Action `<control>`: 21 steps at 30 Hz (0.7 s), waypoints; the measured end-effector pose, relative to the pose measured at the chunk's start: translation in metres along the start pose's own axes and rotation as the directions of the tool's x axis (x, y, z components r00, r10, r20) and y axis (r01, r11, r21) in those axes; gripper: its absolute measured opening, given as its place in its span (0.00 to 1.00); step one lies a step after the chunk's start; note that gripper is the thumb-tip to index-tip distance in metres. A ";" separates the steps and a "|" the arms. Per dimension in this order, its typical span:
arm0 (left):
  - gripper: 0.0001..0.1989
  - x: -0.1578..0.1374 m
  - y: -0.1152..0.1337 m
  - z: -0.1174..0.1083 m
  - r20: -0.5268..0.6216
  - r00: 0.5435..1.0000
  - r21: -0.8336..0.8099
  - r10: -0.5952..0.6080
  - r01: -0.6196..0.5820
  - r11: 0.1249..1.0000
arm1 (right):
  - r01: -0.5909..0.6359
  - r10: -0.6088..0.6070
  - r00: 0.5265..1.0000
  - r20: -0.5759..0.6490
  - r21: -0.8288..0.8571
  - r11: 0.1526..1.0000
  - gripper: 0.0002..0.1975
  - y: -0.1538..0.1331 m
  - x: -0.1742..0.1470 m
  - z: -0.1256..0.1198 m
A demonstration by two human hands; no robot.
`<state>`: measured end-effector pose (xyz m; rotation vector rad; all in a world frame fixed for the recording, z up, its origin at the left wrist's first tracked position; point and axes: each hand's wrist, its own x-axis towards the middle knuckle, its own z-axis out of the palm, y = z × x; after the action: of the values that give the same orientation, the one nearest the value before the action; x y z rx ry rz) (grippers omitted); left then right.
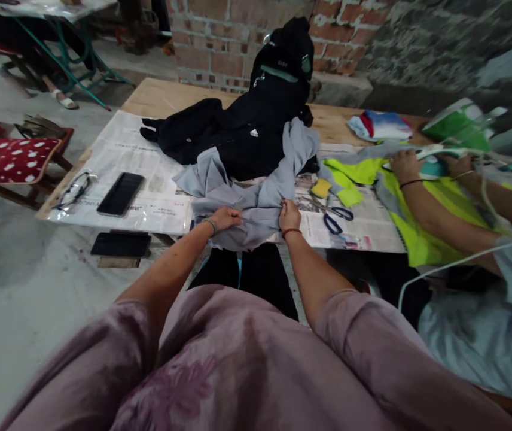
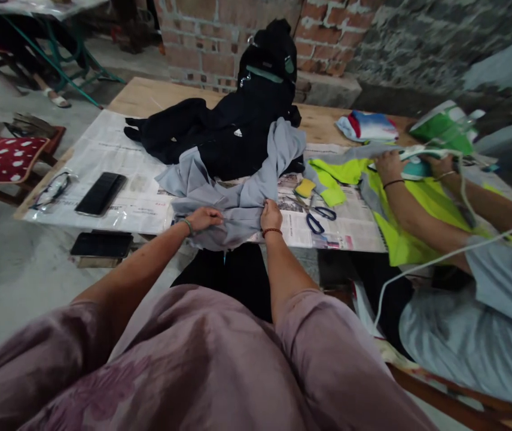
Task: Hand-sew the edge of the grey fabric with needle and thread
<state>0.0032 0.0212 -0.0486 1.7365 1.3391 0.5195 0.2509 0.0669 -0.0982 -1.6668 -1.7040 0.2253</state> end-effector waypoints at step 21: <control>0.07 0.007 -0.020 -0.005 -0.124 0.946 0.216 0.298 -0.268 0.939 | -0.034 0.035 0.999 0.014 -0.074 0.997 0.16 -0.001 -0.002 0.001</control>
<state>-0.0097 0.0303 -0.0636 2.1081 1.2866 0.7159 0.2489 0.0650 -0.0995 -1.7539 -1.7143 0.1936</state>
